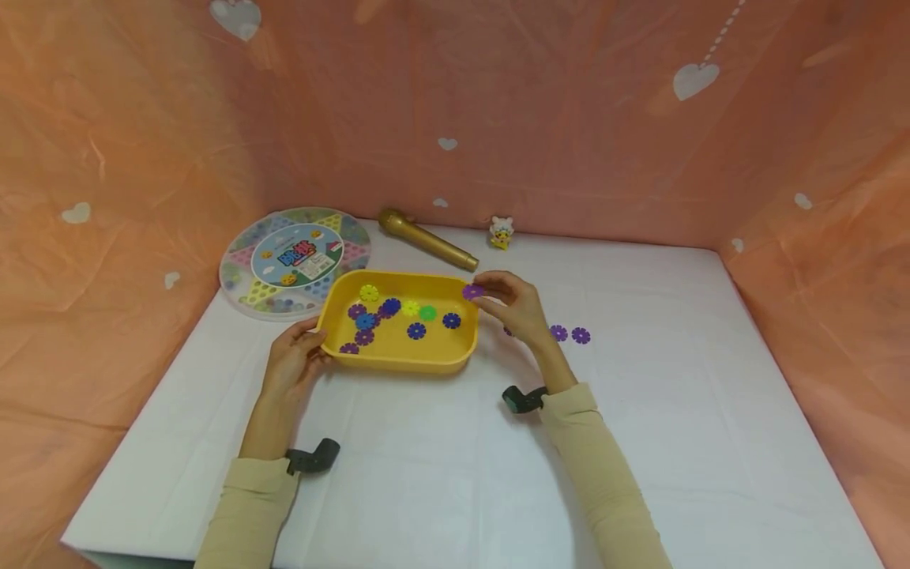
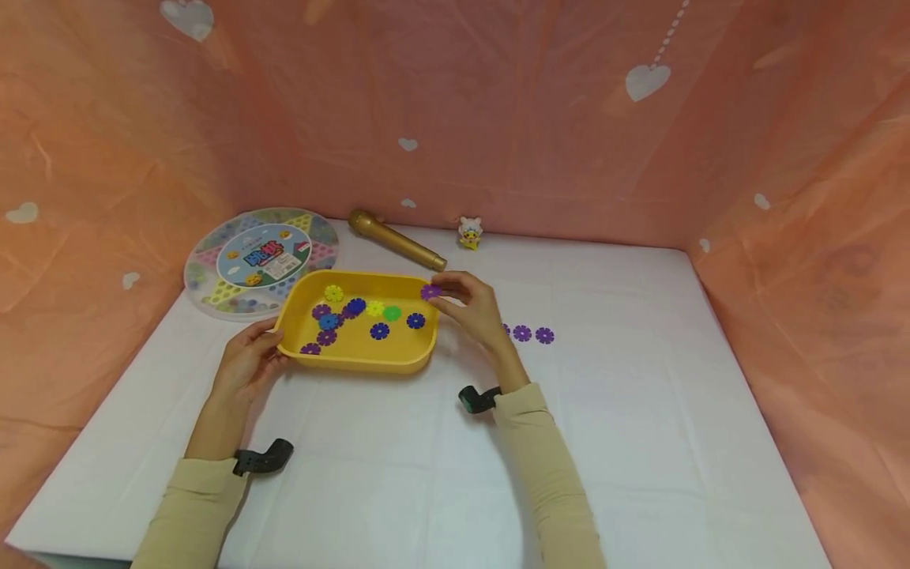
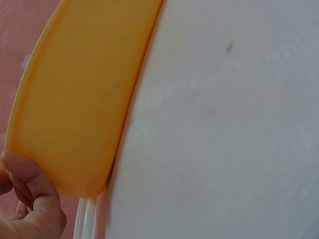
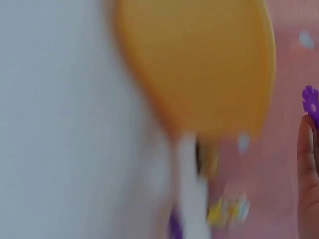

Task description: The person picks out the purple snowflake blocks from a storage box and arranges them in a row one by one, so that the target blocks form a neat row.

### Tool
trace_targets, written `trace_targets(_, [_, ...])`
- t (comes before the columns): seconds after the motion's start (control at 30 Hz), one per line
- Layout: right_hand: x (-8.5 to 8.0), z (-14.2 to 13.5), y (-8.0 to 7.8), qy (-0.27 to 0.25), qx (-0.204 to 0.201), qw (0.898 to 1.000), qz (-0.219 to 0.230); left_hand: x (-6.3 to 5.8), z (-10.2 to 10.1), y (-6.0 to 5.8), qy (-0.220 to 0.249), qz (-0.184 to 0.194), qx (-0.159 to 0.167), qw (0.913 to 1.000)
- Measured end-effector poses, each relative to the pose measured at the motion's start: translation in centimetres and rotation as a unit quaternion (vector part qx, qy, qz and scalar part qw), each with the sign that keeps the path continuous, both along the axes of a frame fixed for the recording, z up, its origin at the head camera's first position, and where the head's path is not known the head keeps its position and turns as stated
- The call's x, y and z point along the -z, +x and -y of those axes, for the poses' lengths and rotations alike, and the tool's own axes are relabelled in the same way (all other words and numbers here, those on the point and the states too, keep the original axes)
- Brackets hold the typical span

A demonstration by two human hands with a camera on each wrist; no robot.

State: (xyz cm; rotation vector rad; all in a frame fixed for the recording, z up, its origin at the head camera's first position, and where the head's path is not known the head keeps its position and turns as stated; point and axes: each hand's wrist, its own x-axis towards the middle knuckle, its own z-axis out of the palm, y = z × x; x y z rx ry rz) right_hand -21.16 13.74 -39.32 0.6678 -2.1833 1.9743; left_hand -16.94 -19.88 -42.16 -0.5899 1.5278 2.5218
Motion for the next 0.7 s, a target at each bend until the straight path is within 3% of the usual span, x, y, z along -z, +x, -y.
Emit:
trace_targets(0.23, [3.6, -8.7, 0.9, 0.013, 0.103, 0.992, 0.071, 0.0, 0.0, -0.1, 0.001, 0.017, 0.001, 0.9999])
trace_targets(0.5, [4.6, -14.4, 2.8, 0.041, 0.17, 0.979, 0.103, 0.1, 0.1, -0.1, 0.009, 0.004, 0.006, 0.9999])
trace_targets(0.7, [5.3, -16.8, 3.5, 0.128, 0.227, 0.953, 0.157, 0.1, 0.1, -0.1, 0.011, 0.004, 0.003, 0.9999])
